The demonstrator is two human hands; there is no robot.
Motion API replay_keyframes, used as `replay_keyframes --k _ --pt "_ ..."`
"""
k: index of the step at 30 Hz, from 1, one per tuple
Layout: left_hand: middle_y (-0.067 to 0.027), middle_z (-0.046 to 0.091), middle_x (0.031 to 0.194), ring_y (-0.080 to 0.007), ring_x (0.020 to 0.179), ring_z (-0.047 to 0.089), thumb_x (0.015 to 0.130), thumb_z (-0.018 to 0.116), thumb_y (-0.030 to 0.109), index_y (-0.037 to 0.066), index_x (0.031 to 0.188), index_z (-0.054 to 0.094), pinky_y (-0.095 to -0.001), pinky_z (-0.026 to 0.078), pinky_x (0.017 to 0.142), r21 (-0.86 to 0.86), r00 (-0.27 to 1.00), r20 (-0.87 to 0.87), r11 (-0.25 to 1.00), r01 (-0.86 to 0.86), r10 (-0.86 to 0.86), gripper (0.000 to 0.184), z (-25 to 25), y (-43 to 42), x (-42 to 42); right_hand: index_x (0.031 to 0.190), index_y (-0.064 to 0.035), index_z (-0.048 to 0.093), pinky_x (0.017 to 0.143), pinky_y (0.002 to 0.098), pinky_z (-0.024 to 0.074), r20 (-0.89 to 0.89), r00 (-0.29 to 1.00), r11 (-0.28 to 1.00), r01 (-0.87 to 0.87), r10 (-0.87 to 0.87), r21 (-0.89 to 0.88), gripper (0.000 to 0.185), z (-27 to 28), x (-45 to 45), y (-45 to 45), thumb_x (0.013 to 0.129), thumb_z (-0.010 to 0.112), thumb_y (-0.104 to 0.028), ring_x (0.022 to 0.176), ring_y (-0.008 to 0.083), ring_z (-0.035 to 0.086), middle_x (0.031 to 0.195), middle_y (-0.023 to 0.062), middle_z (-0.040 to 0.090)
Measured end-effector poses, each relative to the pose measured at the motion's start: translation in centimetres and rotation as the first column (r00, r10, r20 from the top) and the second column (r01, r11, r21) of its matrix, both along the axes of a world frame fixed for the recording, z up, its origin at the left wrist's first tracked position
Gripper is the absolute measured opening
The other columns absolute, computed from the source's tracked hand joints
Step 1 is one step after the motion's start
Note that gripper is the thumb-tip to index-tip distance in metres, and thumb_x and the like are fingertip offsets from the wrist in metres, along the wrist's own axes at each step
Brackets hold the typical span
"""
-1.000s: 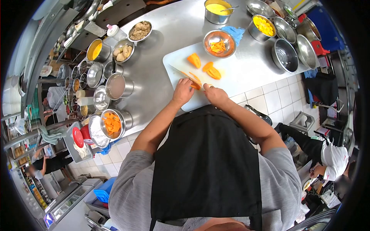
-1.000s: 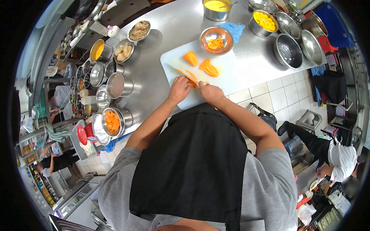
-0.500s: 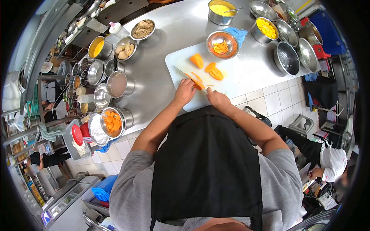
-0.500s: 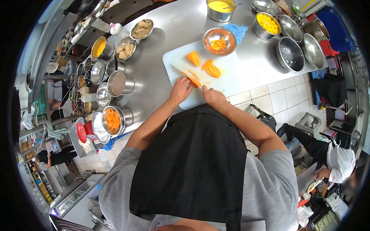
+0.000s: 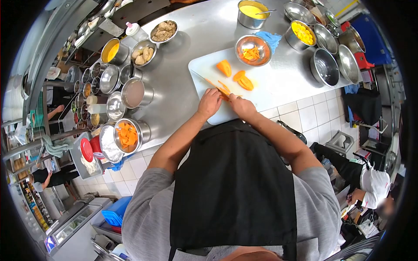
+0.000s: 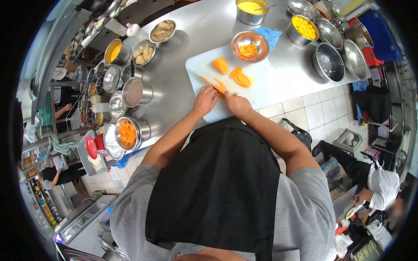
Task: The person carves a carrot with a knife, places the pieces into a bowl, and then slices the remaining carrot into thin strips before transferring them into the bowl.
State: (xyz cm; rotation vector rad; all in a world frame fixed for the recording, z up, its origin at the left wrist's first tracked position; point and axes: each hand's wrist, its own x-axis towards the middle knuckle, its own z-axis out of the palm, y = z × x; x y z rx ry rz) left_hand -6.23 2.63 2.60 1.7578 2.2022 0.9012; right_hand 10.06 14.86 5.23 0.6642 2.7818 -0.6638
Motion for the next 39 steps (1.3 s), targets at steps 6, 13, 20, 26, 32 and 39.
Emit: replay_keyframes --k 6,13,20,26,32,39 --pt "-0.0139 0.062 0.101 -0.0343 0.102 0.058 0.083 0.069 0.006 0.002 0.094 0.065 -0.0435 0.050 0.092 0.024 1.000 -0.020 1.000 0.006 -0.006 0.013 -0.4 0.0 -0.1 0.108 -0.0039 0.046 0.066 0.0515 0.0581 -0.026 1.000 1.000 -0.014 0.014 0.003 0.020 1.1 1.3 -0.6 0.102 0.049 -0.023 0.078 0.0410 0.071 0.087 0.0248 0.068" --pt "-0.0141 0.062 0.097 -0.0360 0.097 0.059 0.083 0.068 0.005 0.002 0.092 0.064 -0.0455 0.050 0.087 0.071 1.000 0.014 0.997 0.012 -0.013 0.010 -0.9 -0.1 -0.2 0.109 -0.0037 0.047 0.066 0.0507 0.0579 -0.038 0.998 0.999 -0.048 0.049 0.017 0.022 1.0 0.9 -0.1 0.102 0.050 -0.024 0.078 0.0400 0.072 0.087 0.0248 0.069" --pt "-0.0137 0.063 0.099 -0.0343 0.099 0.059 0.083 0.067 0.005 0.002 0.092 0.066 -0.0429 0.050 0.089 0.093 1.000 -0.004 0.996 0.003 -0.003 0.009 -1.0 -0.4 -0.2 0.110 -0.0040 0.047 0.068 0.0528 0.0573 -0.075 0.997 1.000 0.009 -0.011 -0.028 0.022 -0.1 0.7 -0.6 0.102 0.050 -0.024 0.078 0.0427 0.070 0.086 0.0250 0.069" --pt "-0.0134 0.063 0.097 -0.0344 0.096 0.059 0.083 0.067 0.005 0.003 0.090 0.065 -0.0436 0.050 0.087 0.105 1.000 0.011 0.994 -0.021 0.020 0.008 -0.8 -0.4 0.0 0.110 -0.0041 0.047 0.068 0.0545 0.0571 -0.006 1.000 0.999 0.006 -0.006 -0.051 0.024 1.3 1.4 -1.1 0.102 0.051 -0.026 0.079 0.0433 0.070 0.088 0.0251 0.069" --pt "-0.0127 0.064 0.094 -0.0341 0.094 0.060 0.083 0.068 0.005 0.003 0.090 0.065 -0.0439 0.051 0.086 0.107 0.999 0.006 0.994 -0.040 0.040 0.008 -0.8 -0.4 0.2 0.111 -0.0037 0.047 0.068 0.0539 0.0573 -0.024 1.000 1.000 -0.009 0.010 0.014 0.025 -0.3 0.2 -0.6 0.101 0.052 -0.026 0.079 0.0426 0.071 0.088 0.0255 0.068" --pt "-0.0122 0.064 0.093 -0.0340 0.094 0.059 0.083 0.068 0.006 0.004 0.087 0.065 -0.0439 0.050 0.086 0.133 0.997 0.023 0.988 -0.072 0.070 0.006 -0.7 -0.5 0.3 0.111 -0.0039 0.047 0.067 0.0514 0.0577 -0.054 0.999 1.000 -0.004 0.004 -0.006 0.025 -0.7 0.7 -1.0 0.102 0.052 -0.026 0.077 0.0400 0.071 0.084 0.0236 0.068"
